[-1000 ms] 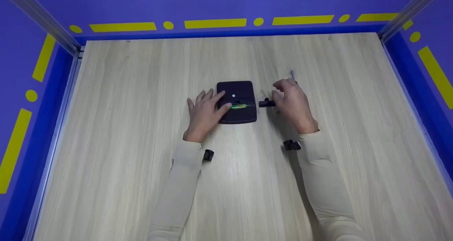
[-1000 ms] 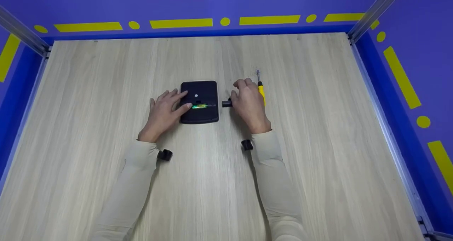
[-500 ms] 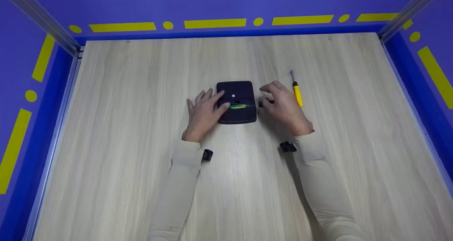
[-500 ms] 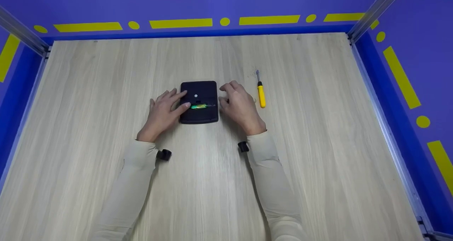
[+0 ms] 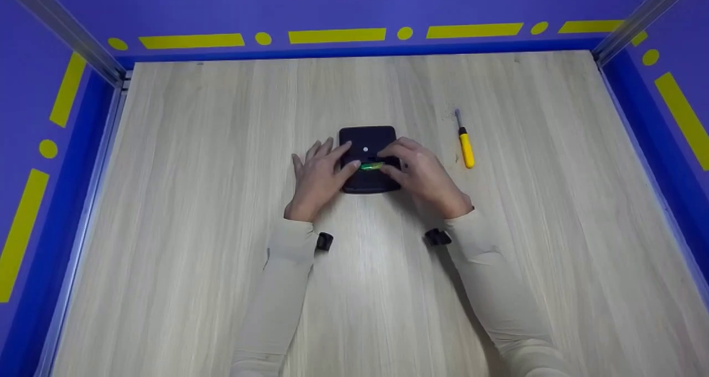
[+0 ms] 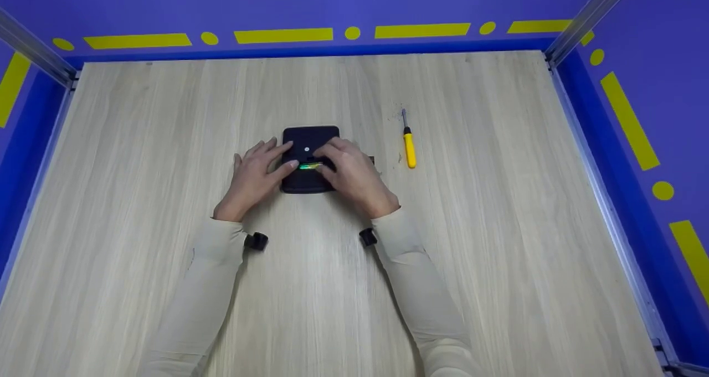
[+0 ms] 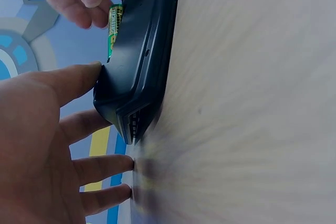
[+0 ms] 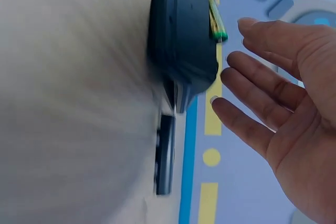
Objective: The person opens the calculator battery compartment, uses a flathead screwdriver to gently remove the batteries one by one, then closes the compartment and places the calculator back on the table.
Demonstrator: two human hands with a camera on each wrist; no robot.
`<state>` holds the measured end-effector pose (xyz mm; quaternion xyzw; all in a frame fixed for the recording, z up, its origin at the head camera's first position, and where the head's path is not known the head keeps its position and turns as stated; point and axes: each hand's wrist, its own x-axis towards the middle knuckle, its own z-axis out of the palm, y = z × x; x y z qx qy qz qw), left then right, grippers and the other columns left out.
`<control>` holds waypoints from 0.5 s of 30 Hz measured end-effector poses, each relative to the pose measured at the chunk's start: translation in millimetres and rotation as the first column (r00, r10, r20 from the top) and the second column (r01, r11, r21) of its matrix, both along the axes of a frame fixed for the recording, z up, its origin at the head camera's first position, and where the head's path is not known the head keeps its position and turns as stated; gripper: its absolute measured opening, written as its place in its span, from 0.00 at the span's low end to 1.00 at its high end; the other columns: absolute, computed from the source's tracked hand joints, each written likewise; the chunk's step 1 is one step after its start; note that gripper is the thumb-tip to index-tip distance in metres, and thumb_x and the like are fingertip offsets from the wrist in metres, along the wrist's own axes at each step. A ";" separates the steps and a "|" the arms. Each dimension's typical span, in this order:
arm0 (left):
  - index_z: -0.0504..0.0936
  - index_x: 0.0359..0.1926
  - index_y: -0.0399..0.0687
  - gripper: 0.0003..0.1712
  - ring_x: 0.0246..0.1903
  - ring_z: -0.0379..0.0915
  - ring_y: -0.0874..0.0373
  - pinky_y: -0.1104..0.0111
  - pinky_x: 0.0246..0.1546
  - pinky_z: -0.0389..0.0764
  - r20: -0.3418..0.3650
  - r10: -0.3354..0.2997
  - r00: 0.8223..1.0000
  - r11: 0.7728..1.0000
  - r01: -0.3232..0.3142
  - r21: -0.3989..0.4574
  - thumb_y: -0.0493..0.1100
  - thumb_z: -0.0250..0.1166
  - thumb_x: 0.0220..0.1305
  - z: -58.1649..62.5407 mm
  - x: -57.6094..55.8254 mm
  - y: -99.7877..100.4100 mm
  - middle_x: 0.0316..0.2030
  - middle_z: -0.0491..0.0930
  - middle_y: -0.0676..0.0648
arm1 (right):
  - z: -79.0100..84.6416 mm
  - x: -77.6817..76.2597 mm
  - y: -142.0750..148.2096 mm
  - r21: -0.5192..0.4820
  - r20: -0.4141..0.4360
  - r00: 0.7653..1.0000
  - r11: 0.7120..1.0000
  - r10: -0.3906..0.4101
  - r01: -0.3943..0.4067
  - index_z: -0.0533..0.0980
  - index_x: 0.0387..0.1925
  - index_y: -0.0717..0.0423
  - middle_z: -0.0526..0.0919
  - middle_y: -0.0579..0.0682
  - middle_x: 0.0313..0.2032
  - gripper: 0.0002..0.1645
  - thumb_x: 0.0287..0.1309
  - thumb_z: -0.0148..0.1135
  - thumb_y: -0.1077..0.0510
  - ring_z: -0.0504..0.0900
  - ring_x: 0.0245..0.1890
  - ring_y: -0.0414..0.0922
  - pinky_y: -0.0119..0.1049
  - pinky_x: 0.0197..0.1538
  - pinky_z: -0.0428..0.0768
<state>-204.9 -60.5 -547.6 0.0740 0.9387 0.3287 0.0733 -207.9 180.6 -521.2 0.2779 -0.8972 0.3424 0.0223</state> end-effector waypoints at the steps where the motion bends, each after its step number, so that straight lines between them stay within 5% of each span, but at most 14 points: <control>1: 0.71 0.79 0.60 0.36 0.81 0.48 0.38 0.27 0.73 0.34 -0.003 -0.003 1.000 1.000 0.003 -0.001 0.66 0.57 0.78 -0.1 0.1 -0.2 0.80 0.60 0.38 | -0.8 0.2 -1.5 0.008 -0.010 1.000 1.000 0.010 -0.009 0.85 0.52 0.62 0.85 0.56 0.52 0.14 0.66 0.74 0.63 0.83 0.54 0.52 0.47 0.60 0.82; 15: 0.71 0.79 0.59 0.36 0.80 0.49 0.36 0.26 0.72 0.36 -0.022 -0.023 0.999 1.000 0.023 -0.006 0.66 0.56 0.78 0.8 0.7 -1.4 0.79 0.60 0.37 | -7.4 2.2 -12.6 0.091 -0.093 0.995 0.996 0.017 -0.009 0.87 0.48 0.63 0.85 0.56 0.49 0.10 0.66 0.73 0.65 0.81 0.51 0.55 0.49 0.56 0.82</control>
